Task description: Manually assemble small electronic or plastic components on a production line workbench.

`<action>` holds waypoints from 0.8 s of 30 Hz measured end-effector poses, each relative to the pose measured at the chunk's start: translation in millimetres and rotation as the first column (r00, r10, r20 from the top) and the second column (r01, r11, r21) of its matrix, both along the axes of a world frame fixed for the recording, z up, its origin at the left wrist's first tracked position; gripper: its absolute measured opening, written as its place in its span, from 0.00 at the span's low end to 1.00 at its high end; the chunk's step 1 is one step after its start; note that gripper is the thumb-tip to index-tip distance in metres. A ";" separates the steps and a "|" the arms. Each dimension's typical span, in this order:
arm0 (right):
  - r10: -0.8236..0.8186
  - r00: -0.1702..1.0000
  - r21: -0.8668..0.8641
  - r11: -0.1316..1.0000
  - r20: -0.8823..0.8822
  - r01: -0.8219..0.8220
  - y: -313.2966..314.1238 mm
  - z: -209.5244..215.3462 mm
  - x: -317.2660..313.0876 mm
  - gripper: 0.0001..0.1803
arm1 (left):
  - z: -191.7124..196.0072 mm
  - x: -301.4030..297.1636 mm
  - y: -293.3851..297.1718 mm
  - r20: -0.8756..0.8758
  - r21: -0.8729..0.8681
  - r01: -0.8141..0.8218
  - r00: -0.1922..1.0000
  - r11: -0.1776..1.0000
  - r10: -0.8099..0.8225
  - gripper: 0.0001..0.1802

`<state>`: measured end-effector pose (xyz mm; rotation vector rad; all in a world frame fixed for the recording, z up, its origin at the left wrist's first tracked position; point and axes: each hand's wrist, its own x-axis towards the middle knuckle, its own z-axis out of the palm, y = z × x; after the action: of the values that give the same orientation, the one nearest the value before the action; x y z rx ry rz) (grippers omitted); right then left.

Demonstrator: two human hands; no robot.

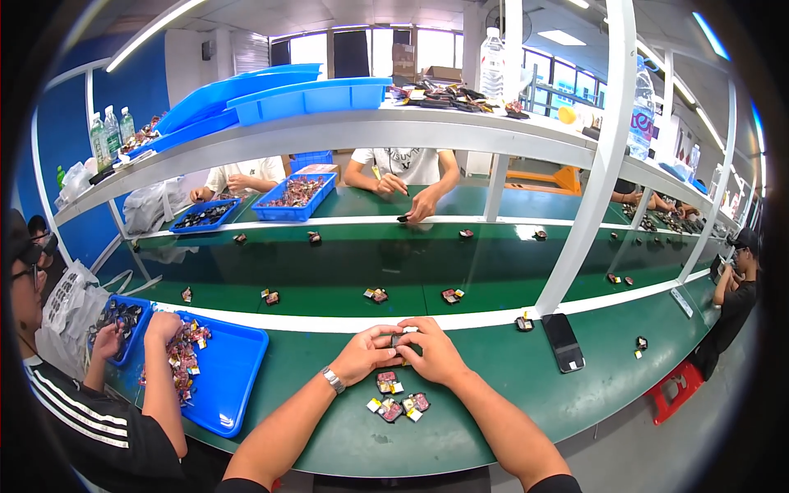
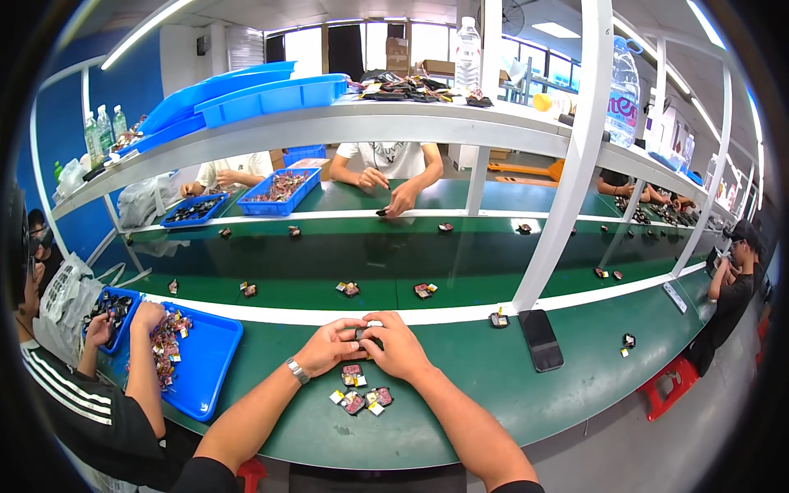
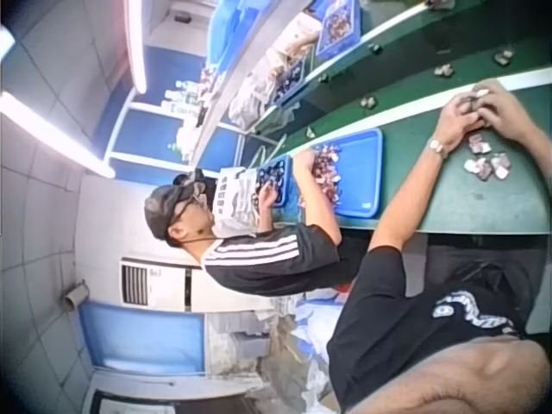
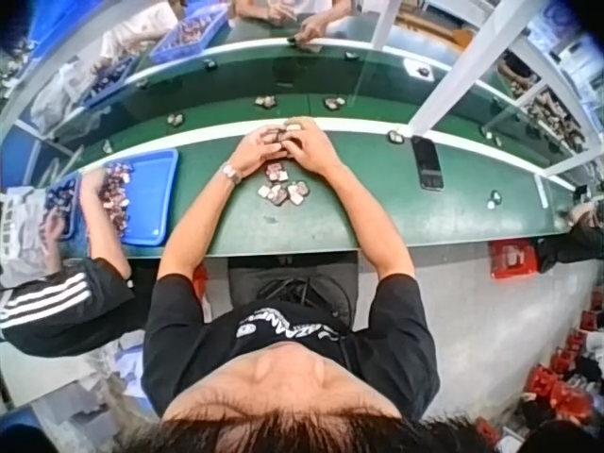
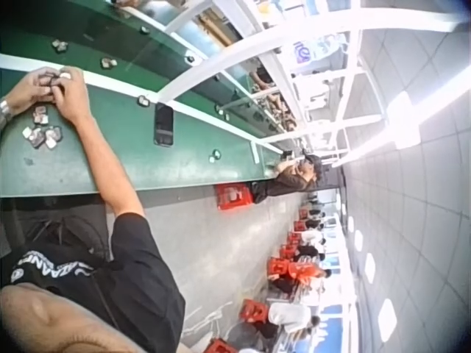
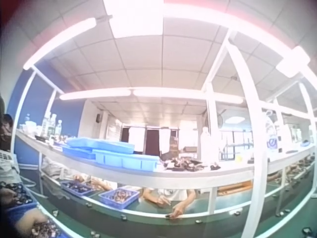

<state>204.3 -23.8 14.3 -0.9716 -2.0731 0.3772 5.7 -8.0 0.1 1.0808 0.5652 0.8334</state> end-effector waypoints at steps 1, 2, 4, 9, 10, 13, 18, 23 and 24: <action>-0.005 1.000 -0.012 1.000 -0.007 0.005 -0.3 -1.0 -0.4 0.04 | 0.2 -0.9 -0.6 -0.017 0.020 0.016 1.000 1.000 -0.015 0.23; -0.004 1.000 -0.025 1.000 -0.005 0.004 0.1 -1.8 -0.2 0.04 | -0.6 -1.0 0.2 -0.023 0.023 0.018 1.000 1.000 -0.017 0.23; 0.004 1.000 -0.044 0.999 -0.017 -0.005 0.2 -2.6 0.7 0.04 | 0.0 -0.6 -0.3 -0.013 0.007 0.015 1.000 1.000 -0.015 0.23; 0.076 0.995 -0.100 0.992 -0.061 -0.081 -1.4 -1.8 4.6 0.04 | -4.3 -2.1 2.5 -0.011 -0.027 0.036 0.999 0.999 -0.036 0.20; 0.072 0.995 -0.093 0.993 -0.066 -0.078 -0.8 -3.3 4.9 0.04 | -3.7 -1.5 2.5 -0.014 -0.025 0.041 0.999 0.999 -0.042 0.20; 0.030 0.994 -0.078 0.996 -0.101 -0.038 -2.4 -2.3 0.9 0.04 | -2.8 -1.8 1.0 -0.005 -0.016 0.024 1.000 1.000 -0.024 0.19; -0.063 0.987 0.002 0.998 -0.145 0.064 -3.0 -10.8 -7.3 0.05 | -8.5 -1.4 2.5 0.067 -0.049 0.008 0.998 0.999 -0.004 0.17; -0.045 0.985 -0.014 0.999 -0.168 0.043 -4.1 -10.5 -11.3 0.05 | -8.3 -2.7 2.7 0.043 -0.045 -0.006 0.999 0.999 0.008 0.16; -0.048 0.985 -0.015 0.999 -0.168 0.046 -3.9 -10.8 -10.1 0.05 | -9.1 -2.1 3.5 0.045 -0.039 0.010 0.999 0.999 -0.008 0.16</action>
<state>194.3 -27.8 3.5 -0.9596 -1.8942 0.4319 3.6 -4.4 -9.0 1.0257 0.5362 0.8334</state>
